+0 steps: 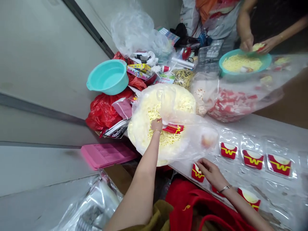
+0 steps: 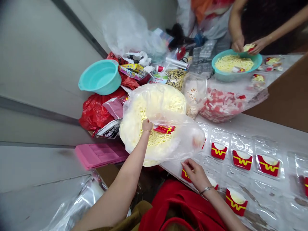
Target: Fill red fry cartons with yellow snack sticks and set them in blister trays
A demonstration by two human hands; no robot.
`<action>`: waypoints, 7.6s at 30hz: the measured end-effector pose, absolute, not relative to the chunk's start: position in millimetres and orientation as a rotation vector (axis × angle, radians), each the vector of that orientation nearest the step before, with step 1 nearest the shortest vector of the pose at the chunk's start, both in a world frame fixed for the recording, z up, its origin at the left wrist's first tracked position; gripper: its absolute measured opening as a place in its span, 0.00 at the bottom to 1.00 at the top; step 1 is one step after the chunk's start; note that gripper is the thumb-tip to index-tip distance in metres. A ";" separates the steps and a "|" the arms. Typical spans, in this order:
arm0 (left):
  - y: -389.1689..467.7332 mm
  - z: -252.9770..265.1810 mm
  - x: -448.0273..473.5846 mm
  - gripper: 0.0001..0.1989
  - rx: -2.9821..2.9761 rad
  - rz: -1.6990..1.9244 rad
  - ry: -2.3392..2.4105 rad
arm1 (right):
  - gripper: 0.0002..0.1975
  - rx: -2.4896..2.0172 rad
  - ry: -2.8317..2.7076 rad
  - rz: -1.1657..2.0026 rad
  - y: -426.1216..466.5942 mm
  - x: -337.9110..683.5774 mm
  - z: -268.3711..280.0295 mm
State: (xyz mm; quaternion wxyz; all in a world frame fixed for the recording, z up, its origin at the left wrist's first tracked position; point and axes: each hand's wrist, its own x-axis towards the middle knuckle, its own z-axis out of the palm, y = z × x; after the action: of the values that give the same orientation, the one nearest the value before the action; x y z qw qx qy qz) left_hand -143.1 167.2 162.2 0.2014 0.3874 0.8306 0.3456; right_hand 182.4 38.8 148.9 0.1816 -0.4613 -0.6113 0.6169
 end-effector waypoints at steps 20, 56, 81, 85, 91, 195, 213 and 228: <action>101.8 121.9 -85.1 0.16 1.733 0.107 1.906 | 0.40 -1.299 -2.163 1.134 44.6 135.8 134.5; 76.9 123.5 -146.2 0.09 0.855 0.896 1.789 | 0.44 -1.289 -2.142 1.209 72.0 115.5 129.1; 60.5 183.3 -92.3 0.07 1.380 0.846 1.730 | 0.38 -1.141 -2.337 0.979 83.4 73.1 150.4; 51.0 184.8 -67.8 0.09 1.566 0.756 1.855 | 0.37 -1.130 -2.340 0.973 83.1 78.3 141.6; 41.1 181.3 -57.9 0.12 1.585 0.619 1.768 | 0.38 -1.019 -2.318 1.013 73.8 94.8 127.4; 34.9 200.9 -12.3 0.09 1.963 0.435 1.763 | 0.31 -1.107 -2.162 0.908 73.4 111.3 144.9; 33.1 193.2 98.8 0.12 1.981 0.459 1.502 | 0.25 -1.463 -1.884 0.777 28.2 214.1 137.8; 30.2 62.7 349.9 0.12 2.203 -0.011 0.707 | 0.28 -2.105 -0.450 1.074 -131.4 433.9 50.6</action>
State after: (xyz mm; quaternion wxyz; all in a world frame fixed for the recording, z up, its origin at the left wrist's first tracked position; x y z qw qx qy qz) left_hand 349.9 30.2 62.7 0.4023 0.8717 0.2797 -0.0043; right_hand 433.9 -131.4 50.6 0.3599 -0.8164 -0.1746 0.4164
